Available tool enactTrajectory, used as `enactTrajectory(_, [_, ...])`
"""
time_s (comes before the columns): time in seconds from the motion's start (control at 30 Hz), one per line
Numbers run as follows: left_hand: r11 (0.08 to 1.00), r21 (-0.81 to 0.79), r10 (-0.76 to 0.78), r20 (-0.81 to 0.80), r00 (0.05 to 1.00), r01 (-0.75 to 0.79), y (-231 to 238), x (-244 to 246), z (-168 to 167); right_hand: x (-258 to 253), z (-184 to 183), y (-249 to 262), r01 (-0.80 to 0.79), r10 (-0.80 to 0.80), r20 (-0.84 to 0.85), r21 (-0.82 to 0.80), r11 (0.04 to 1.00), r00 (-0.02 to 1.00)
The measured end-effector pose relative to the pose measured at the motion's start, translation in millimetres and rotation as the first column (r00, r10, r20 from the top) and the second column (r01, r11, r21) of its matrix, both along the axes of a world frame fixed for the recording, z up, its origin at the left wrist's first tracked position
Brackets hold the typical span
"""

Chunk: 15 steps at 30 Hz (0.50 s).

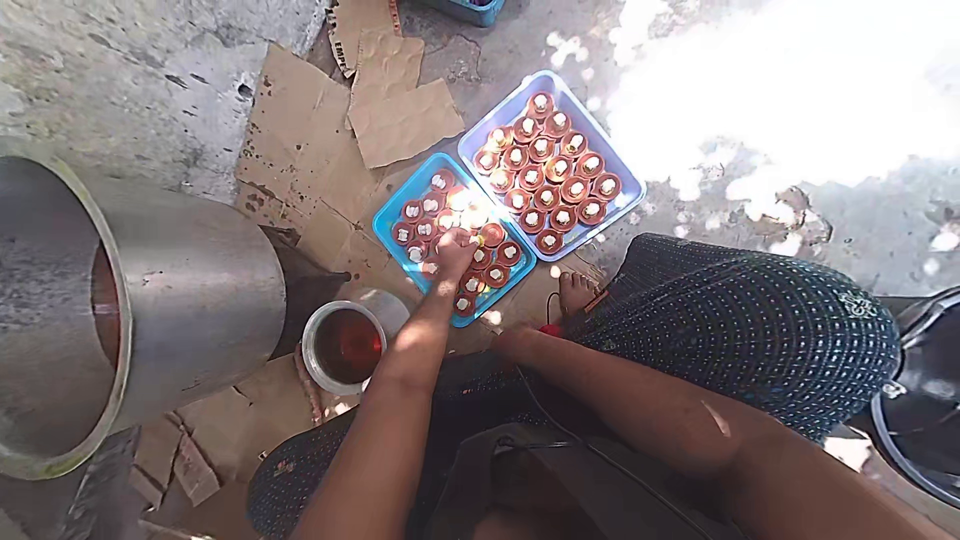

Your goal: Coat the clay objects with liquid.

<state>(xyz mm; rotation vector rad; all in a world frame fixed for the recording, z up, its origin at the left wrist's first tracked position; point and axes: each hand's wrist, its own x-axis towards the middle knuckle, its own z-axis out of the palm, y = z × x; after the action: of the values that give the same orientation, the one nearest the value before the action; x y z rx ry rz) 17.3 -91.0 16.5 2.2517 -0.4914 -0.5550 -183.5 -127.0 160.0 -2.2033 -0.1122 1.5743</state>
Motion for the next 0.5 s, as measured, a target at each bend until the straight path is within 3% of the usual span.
enactTrajectory(0.1, [0.985,0.168,-0.055,0.041,0.998,0.048,-27,-1,-15,6,20,-12,-0.013,0.015,-0.050,0.036,0.999,0.999])
enactTrajectory(0.27, [0.966,0.253,-0.060,0.024,0.998,0.052,-50,-7,-24,-1,2,-15,0.095,-0.090,-0.064,0.076,0.993,0.994])
enactTrajectory(0.5, [0.928,0.350,-0.163,0.066,0.984,0.130,-57,-9,-35,4,2,-18,0.062,-0.056,-0.089,0.071,0.996,0.995])
